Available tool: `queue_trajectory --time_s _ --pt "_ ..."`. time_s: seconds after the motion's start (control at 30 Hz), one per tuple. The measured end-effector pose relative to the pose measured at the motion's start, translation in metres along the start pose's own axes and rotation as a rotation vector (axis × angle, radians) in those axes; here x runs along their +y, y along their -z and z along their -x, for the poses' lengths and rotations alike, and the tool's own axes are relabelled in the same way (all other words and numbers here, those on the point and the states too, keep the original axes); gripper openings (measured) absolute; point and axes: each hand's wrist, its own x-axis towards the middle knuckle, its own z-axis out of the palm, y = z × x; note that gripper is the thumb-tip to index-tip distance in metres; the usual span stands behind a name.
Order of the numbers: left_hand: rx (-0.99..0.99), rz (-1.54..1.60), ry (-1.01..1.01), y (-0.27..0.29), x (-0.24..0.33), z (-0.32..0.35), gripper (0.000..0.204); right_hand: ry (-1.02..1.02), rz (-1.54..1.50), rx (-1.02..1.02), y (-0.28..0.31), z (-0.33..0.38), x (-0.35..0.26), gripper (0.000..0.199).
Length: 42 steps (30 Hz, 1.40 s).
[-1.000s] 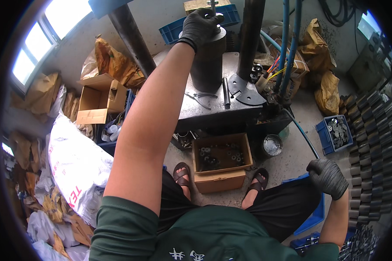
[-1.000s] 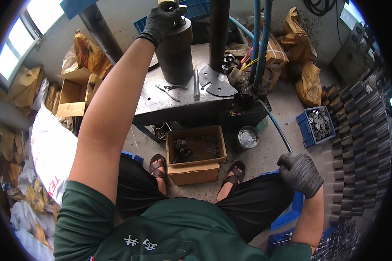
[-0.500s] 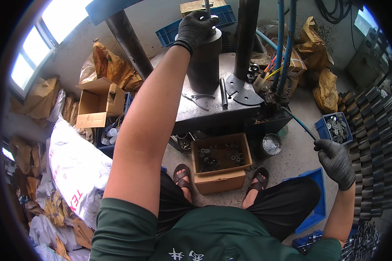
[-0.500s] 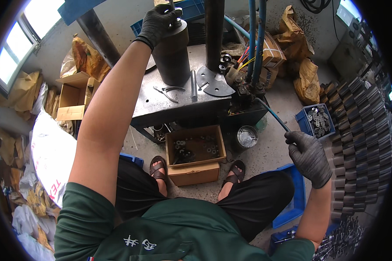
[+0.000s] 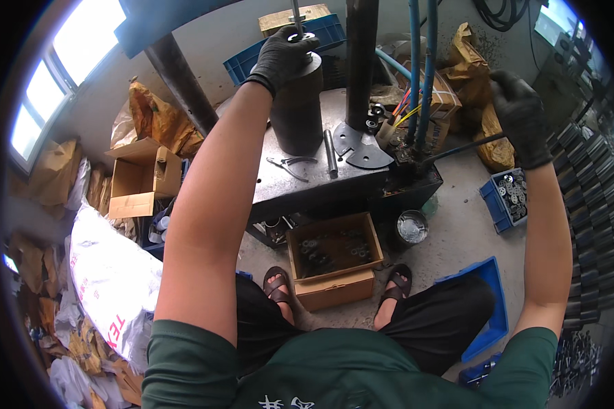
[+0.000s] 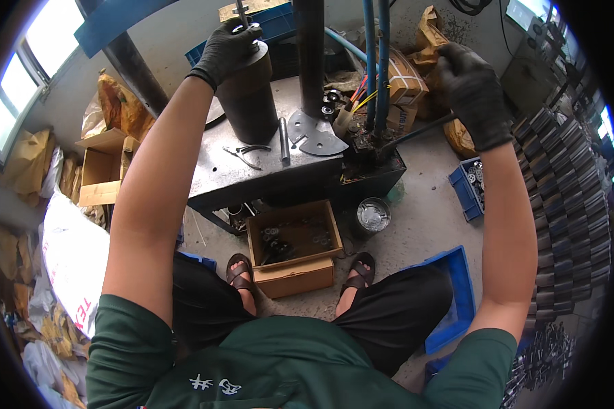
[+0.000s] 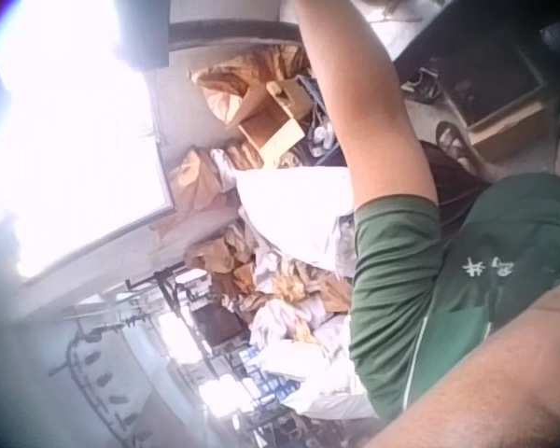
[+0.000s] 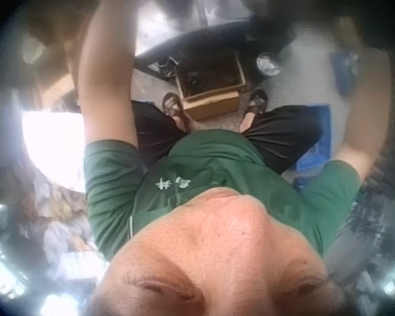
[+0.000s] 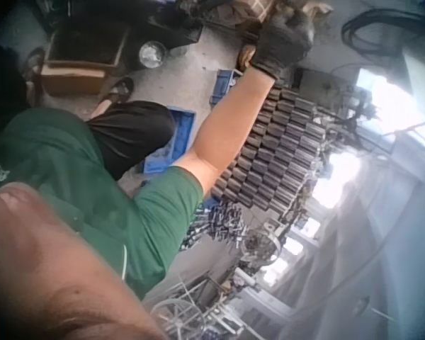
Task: Operating a manual press machine to assemble small metal components by pressing a circular part onto a shaft.
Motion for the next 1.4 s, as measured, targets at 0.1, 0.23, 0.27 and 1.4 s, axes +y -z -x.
queue_trajectory --time_s 0.1,0.23,0.27,1.4 --pt "-0.106 0.381 0.067 -0.002 -0.001 0.002 0.041 -0.136 0.123 -0.087 -0.015 -0.028 0.007 0.031" --pt "-0.044 0.159 -0.035 -0.006 -0.002 -0.002 0.039 -0.158 0.247 -0.172 -0.016 -0.039 0.005 0.039" --pt "-0.053 0.186 -0.097 -0.005 -0.001 -0.001 0.04 -0.168 0.262 -0.171 -0.016 -0.038 0.002 0.038" --pt "-0.899 0.49 0.311 0.017 0.072 0.315 0.056 -0.805 -1.858 -1.144 -0.076 0.217 -0.225 0.083"
